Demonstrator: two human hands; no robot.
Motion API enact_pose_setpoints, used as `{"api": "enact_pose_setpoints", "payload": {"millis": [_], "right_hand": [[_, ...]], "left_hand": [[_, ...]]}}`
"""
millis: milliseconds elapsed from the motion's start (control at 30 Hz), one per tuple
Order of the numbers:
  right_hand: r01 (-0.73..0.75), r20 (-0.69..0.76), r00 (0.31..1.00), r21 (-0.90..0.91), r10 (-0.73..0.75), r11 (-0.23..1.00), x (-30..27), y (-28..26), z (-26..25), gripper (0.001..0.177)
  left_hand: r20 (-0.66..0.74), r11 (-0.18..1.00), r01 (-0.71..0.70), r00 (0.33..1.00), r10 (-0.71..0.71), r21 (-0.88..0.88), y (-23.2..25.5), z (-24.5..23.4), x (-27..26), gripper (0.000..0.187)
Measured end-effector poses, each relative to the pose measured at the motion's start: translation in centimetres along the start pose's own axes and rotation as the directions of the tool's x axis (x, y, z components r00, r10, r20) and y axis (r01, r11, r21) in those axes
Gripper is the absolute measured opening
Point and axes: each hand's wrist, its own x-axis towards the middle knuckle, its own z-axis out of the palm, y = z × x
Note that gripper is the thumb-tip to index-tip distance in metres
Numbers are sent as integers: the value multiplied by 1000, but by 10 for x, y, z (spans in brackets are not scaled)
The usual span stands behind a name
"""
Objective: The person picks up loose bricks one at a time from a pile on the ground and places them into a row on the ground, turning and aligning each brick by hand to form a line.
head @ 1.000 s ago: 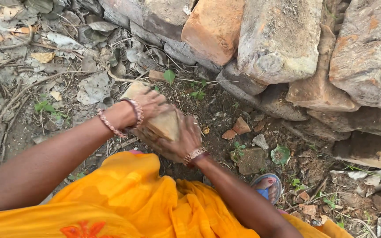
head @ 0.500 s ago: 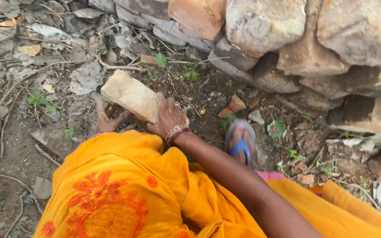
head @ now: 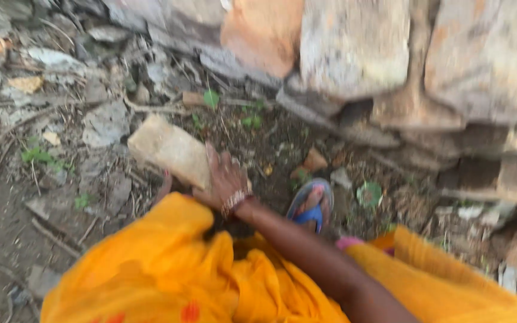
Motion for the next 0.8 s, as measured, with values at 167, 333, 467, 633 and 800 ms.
{"api": "enact_pose_setpoints", "payload": {"millis": [167, 333, 467, 633, 800], "right_hand": [[13, -27, 1000, 122, -10, 992, 8, 14, -7, 120], [-97, 64, 995, 383, 79, 919, 18, 1, -35, 118], [166, -198, 978, 528, -70, 833, 45, -34, -75, 116], [145, -425, 899, 523, 109, 840, 119, -97, -194, 126], [80, -450, 872, 518, 192, 852, 144, -119, -236, 102]], "left_hand": [[-66, 984, 99, 992, -110, -152, 0, -21, 18, 86], [-61, 938, 196, 973, -222, -285, 1, -37, 26, 76], [-34, 888, 264, 954, -298, -376, 34, -62, 31, 69], [-197, 785, -283, 870, 452, 551, 62, -136, 150, 50], [28, 933, -327, 942, 335, -152, 144, -130, 289, 64]]}}
